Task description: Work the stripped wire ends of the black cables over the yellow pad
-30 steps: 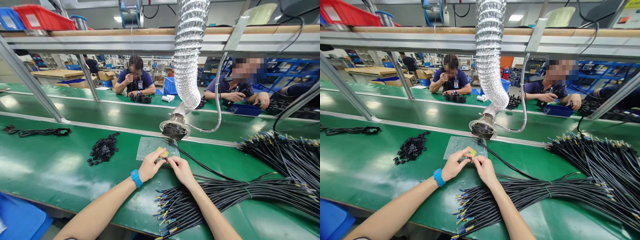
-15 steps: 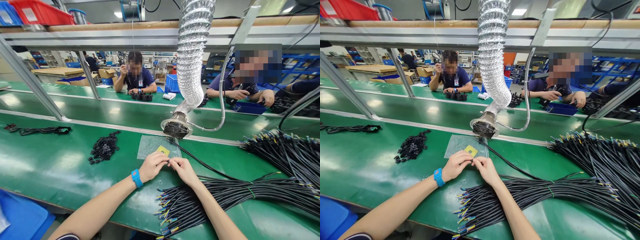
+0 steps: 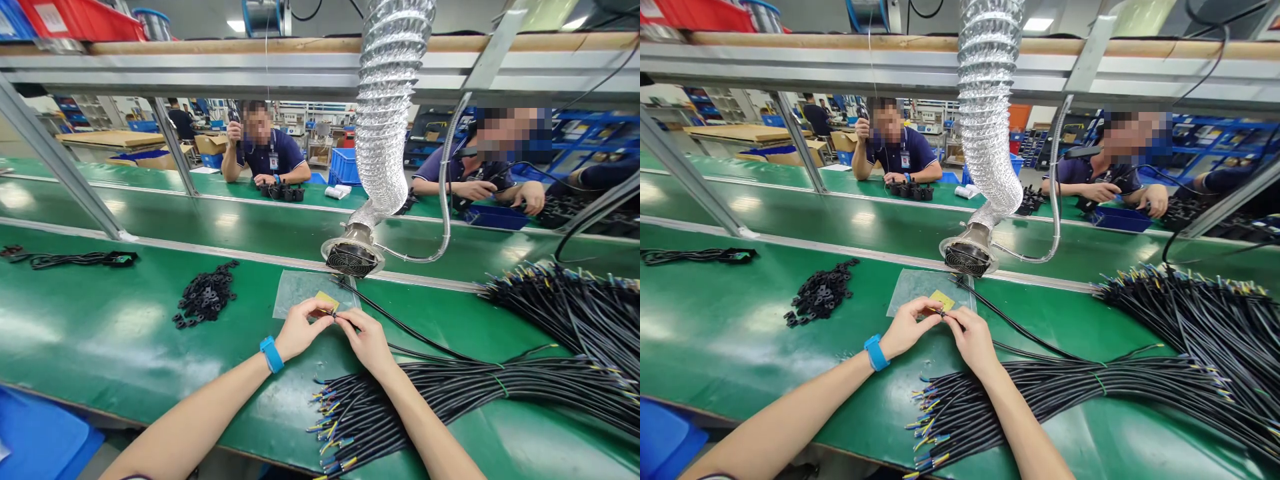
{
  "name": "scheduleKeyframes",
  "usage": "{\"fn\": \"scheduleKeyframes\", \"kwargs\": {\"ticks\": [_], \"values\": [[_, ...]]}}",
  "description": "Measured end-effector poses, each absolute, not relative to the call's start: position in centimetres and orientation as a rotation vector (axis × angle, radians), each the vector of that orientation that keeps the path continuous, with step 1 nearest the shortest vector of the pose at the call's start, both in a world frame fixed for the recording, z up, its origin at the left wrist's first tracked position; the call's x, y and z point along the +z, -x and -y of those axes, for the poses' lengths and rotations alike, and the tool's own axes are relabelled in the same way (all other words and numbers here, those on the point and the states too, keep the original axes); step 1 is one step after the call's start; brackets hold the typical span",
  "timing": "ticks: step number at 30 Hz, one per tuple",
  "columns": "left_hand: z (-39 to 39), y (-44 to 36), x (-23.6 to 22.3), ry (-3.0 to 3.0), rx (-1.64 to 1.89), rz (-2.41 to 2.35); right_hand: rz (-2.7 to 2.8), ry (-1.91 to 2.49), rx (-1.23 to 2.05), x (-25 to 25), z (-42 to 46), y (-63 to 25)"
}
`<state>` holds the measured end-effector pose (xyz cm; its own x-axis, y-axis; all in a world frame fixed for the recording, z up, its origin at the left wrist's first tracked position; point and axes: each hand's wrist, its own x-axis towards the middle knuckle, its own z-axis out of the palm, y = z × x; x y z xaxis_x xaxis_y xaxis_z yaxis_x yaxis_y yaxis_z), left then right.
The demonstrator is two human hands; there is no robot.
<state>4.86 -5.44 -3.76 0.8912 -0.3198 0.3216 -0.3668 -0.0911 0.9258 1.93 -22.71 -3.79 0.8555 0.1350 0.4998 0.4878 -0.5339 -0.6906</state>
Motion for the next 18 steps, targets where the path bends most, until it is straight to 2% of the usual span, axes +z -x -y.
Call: {"fn": "scheduleKeyframes", "kwargs": {"ticks": [7,12,18], "values": [[5.4,-4.6,-3.7,-1.673,0.053,0.567,0.461,2.300,-0.441,-3.5,22.6,-1.5],[5.1,-4.5,-3.7,-1.763,0.092,0.623,0.429,2.201,-0.250,-2.7,22.6,-1.4],[4.9,-4.5,-3.3,-1.874,0.197,0.746,0.383,2.113,-0.195,-2.5,22.8,-1.6]]}}
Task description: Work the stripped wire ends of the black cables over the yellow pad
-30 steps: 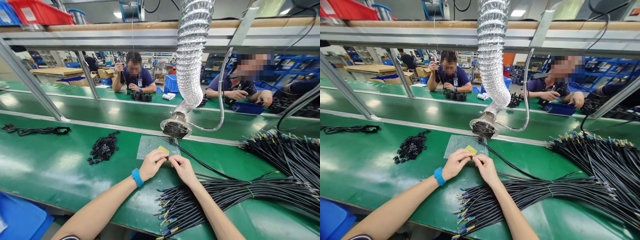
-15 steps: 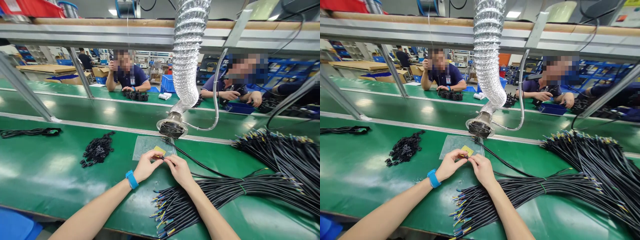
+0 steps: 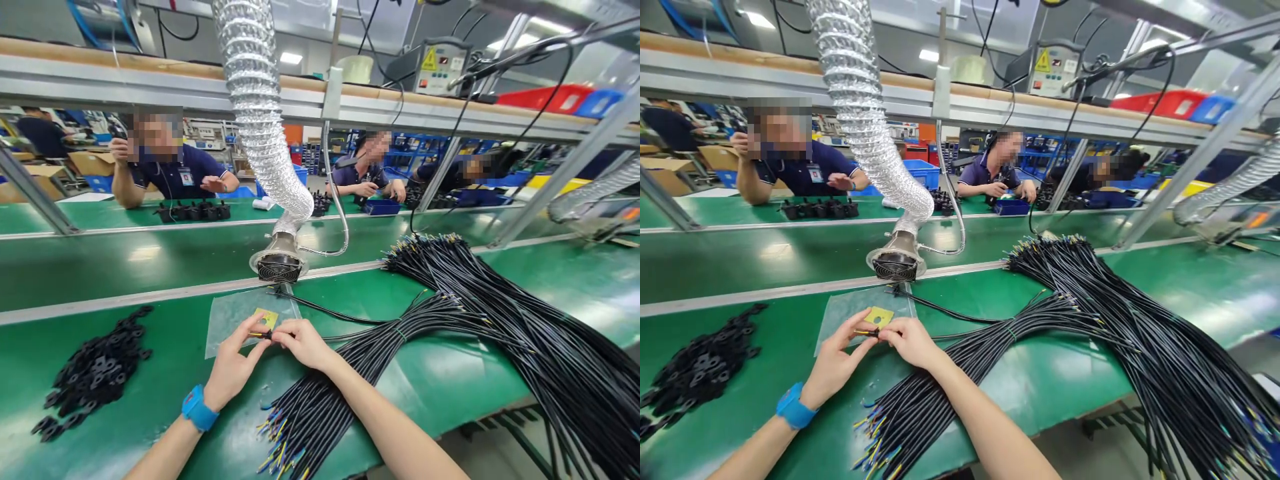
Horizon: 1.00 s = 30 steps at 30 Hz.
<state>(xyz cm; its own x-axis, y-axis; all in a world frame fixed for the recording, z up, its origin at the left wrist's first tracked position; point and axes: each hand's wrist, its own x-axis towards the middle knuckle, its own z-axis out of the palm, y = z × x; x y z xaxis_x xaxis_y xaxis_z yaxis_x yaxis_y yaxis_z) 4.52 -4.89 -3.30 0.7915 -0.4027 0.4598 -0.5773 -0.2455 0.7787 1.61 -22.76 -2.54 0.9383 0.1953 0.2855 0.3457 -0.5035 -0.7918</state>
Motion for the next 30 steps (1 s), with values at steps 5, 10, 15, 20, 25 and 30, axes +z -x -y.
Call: {"fn": "scheduleKeyframes", "kwargs": {"ticks": [5,10,15,20,25,30], "values": [[0.8,-8.5,-0.9,-2.145,0.557,0.606,0.174,2.402,-0.613,-2.1,23.4,-2.4],[-5.7,-12.4,-0.4,-2.901,0.867,0.098,-0.032,2.911,-0.364,-1.9,24.5,-3.2],[-8.5,-13.0,-1.3,-3.181,0.492,-0.146,-0.098,2.991,-0.241,-2.4,24.8,-3.0],[-9.1,-13.5,-1.2,-3.092,0.367,-0.132,-0.196,2.960,-0.282,-1.7,25.0,-3.0],[-9.2,-13.7,-0.9,-2.973,0.303,-0.093,-0.326,2.905,-0.335,-1.1,25.5,-2.9],[-9.4,-14.0,-1.0,-2.933,0.369,-0.035,-0.054,2.777,-0.309,-0.6,25.3,-1.8]]}}
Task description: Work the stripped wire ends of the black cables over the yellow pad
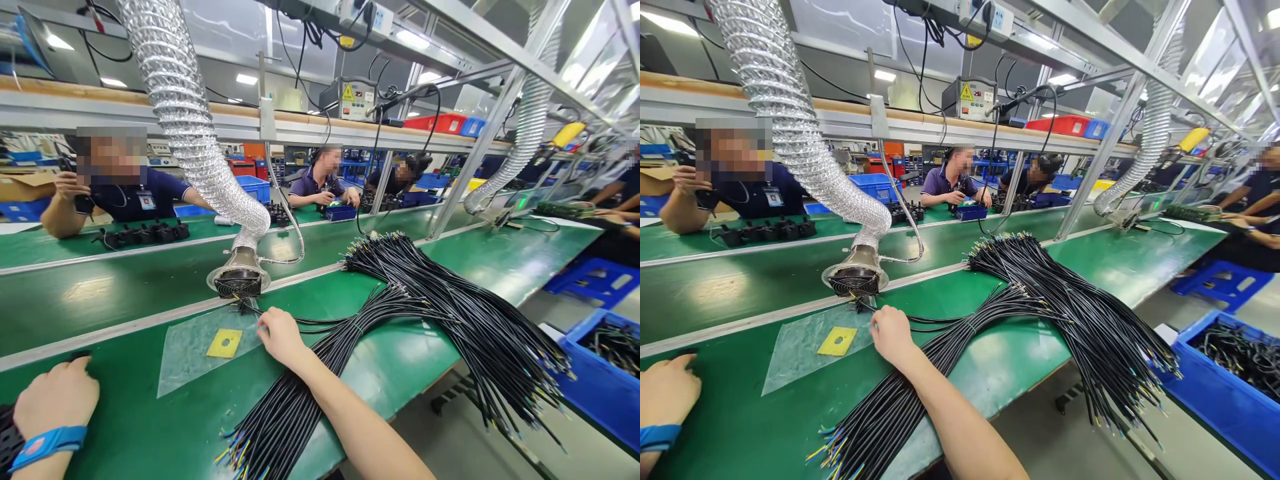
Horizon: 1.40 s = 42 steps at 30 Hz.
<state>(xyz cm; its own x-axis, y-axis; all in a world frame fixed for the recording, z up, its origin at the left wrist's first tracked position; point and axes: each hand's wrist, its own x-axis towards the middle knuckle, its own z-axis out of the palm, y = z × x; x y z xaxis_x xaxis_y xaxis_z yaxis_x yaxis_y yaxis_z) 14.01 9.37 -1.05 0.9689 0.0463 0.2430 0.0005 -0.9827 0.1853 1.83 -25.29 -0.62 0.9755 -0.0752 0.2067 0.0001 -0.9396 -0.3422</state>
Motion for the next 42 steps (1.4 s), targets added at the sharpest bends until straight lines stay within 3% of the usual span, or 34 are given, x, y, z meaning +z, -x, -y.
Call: {"fn": "scheduleKeyframes", "kwargs": {"ticks": [5,8,21,27,30,36,42], "values": [[-6.6,-12.7,-0.9,-2.893,0.579,0.024,0.604,2.401,0.416,-0.8,24.3,-0.2],[-4.4,-11.9,-1.0,-2.833,0.645,0.053,0.701,2.401,0.627,-1.0,23.8,0.4],[-3.6,-13.4,-4.2,-2.576,0.663,0.301,0.637,2.257,0.529,-0.7,24.4,-0.4],[-3.8,-13.8,-4.8,-2.530,0.692,0.364,0.521,2.020,0.642,-1.3,25.5,-1.2],[-3.6,-13.6,-4.9,-2.554,0.700,0.404,0.312,1.930,0.504,-1.8,25.6,-1.6],[-3.3,-13.5,-5.2,-2.527,0.670,0.374,0.120,2.265,-0.292,-3.8,25.1,-3.0],[-3.2,-13.5,-5.7,-2.463,0.647,0.331,0.317,2.443,-0.455,-5.0,24.2,-2.9]]}}
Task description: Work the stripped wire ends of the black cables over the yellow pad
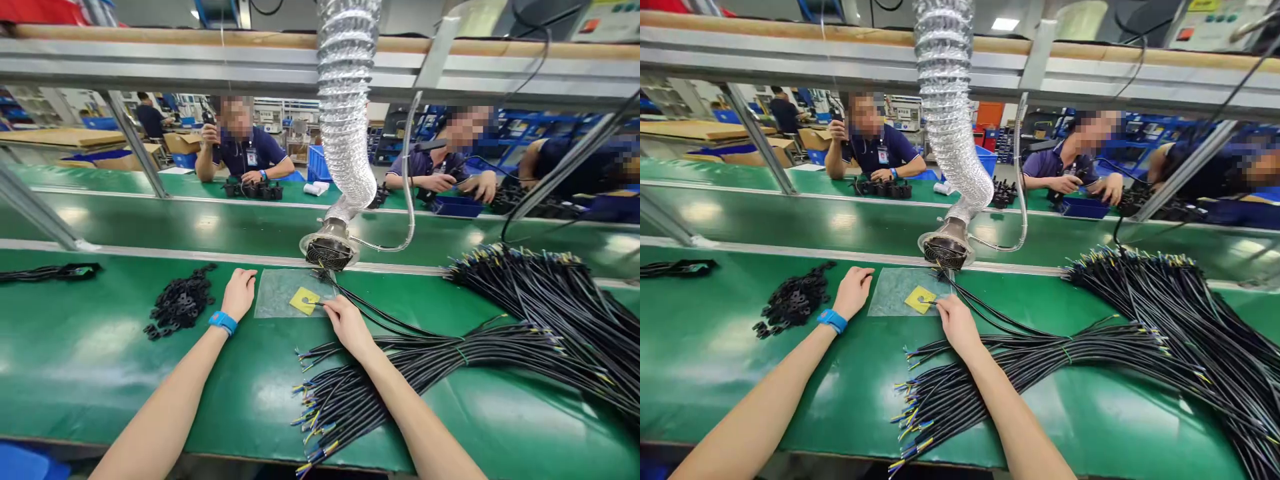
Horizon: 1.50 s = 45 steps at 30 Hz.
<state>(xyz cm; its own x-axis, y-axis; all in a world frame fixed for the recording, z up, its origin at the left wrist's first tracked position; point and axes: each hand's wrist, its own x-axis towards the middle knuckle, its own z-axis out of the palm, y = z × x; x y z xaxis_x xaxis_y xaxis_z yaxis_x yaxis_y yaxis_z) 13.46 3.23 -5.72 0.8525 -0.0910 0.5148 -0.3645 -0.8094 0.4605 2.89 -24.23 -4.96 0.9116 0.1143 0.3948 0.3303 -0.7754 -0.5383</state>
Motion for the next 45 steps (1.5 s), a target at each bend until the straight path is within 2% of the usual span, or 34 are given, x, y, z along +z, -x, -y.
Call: {"fn": "scheduleKeyframes", "kwargs": {"ticks": [5,12,15,22,27,37,45], "values": [[-2.9,-13.2,-5.9,-2.448,0.632,0.337,0.350,2.638,-0.531,-5.1,23.7,-3.0],[-2.8,-13.1,-5.4,-2.378,0.573,0.328,0.590,2.996,-0.389,-4.7,22.9,-2.9],[-1.9,-12.4,-4.8,-2.129,0.471,0.288,0.551,2.925,-0.476,-4.6,23.0,-2.8],[3.4,-8.6,-4.6,-1.379,-0.228,0.239,0.412,2.419,-0.666,-4.4,23.6,-2.2],[4.4,-7.4,-4.4,-1.206,-0.387,0.191,0.449,2.336,-0.666,-4.1,23.5,-2.0],[4.3,-7.2,-4.1,-1.297,-0.403,0.245,0.489,2.382,-0.661,-3.9,23.5,-1.9],[5.2,-5.7,-3.9,-1.644,-0.101,0.440,0.603,2.479,-0.678,-3.8,23.2,-1.6]]}}
